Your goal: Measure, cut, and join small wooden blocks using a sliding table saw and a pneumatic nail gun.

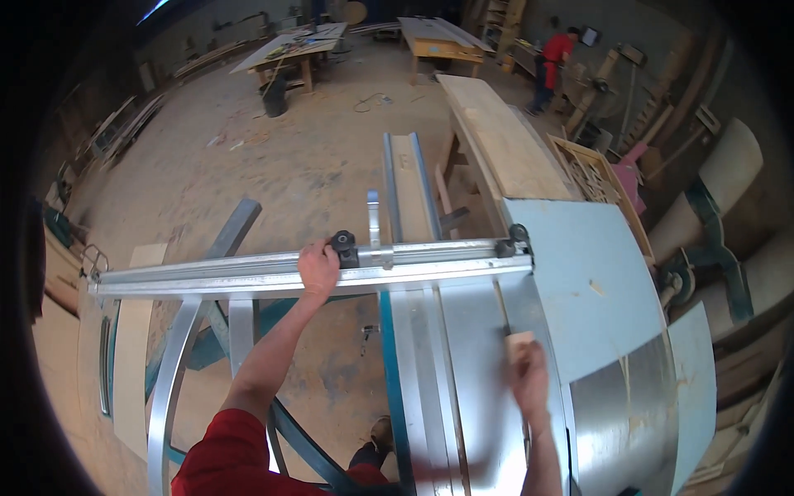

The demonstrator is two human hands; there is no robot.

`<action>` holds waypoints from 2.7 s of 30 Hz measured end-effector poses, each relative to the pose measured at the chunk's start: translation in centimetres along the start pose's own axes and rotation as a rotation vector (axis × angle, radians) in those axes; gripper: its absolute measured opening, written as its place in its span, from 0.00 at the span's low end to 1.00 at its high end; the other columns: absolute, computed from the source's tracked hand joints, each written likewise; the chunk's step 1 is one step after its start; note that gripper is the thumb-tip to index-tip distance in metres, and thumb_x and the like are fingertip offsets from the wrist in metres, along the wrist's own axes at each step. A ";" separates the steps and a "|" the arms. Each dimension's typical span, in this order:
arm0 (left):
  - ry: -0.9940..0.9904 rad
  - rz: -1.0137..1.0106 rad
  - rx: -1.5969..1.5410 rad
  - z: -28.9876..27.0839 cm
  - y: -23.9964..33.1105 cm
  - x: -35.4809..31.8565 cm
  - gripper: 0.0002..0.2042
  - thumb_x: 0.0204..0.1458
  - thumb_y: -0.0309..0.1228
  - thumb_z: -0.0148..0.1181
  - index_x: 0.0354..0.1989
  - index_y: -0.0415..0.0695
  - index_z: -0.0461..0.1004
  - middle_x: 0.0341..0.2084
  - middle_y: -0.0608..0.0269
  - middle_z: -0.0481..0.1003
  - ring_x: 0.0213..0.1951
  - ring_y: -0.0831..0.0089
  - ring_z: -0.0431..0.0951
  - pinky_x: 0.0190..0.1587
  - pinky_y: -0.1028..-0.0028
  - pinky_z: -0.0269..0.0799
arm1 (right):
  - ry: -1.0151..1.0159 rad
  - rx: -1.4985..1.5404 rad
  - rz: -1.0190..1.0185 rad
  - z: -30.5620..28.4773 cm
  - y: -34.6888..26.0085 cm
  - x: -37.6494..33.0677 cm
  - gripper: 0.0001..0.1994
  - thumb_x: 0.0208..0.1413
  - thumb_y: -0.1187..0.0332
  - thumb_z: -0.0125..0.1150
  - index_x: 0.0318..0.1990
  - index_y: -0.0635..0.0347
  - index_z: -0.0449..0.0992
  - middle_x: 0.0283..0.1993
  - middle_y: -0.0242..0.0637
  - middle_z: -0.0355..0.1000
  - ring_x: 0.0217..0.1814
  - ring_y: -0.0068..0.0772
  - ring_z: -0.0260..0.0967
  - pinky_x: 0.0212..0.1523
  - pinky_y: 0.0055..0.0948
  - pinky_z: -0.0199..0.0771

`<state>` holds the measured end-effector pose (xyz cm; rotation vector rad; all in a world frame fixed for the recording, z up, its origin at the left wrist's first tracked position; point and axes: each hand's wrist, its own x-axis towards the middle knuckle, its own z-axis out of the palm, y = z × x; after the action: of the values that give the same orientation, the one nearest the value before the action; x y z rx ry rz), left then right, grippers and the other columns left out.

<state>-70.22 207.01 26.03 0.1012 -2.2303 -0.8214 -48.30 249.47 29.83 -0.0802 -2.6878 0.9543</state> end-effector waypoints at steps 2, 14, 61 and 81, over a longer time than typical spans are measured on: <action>0.023 0.010 0.004 0.0 0.2 0.2 0.08 0.52 0.29 0.52 0.31 0.43 0.79 0.25 0.48 0.78 0.32 0.49 0.77 0.44 0.57 0.70 | -0.038 -0.085 -0.138 0.4 -1.3 -6.5 0.20 0.53 0.76 0.58 0.55 0.65 0.67 0.51 0.51 0.68 0.49 0.49 0.71 0.48 0.39 0.73; -0.084 -0.055 0.108 1.2 0.9 0.2 0.09 0.51 0.31 0.52 0.31 0.44 0.80 0.26 0.46 0.78 0.33 0.45 0.77 0.40 0.52 0.71 | -0.040 -0.338 0.175 -3.9 -4.3 -22.3 0.28 0.46 0.70 0.67 0.57 0.67 0.67 0.59 0.56 0.64 0.60 0.54 0.63 0.61 0.45 0.64; -0.880 0.562 0.605 5.2 -5.8 7.8 0.24 0.53 0.43 0.44 0.46 0.36 0.76 0.45 0.36 0.75 0.48 0.37 0.74 0.50 0.48 0.68 | 0.899 0.900 1.895 11.0 -11.2 -72.8 0.16 0.60 0.65 0.54 0.50 0.67 0.71 0.47 0.46 0.76 0.42 0.41 0.77 0.42 0.38 0.80; -0.628 0.299 0.327 -0.4 -2.7 2.1 0.27 0.48 0.41 0.50 0.44 0.23 0.72 0.43 0.27 0.72 0.46 0.32 0.72 0.53 0.47 0.64 | 0.330 1.090 1.390 18.7 -3.3 -63.8 0.15 0.63 0.62 0.54 0.52 0.59 0.74 0.47 0.38 0.75 0.44 0.37 0.73 0.46 0.34 0.75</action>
<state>-71.91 204.02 25.93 -0.3779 -2.8588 -0.3391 7.60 226.17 2.16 -1.7229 -1.1858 2.2466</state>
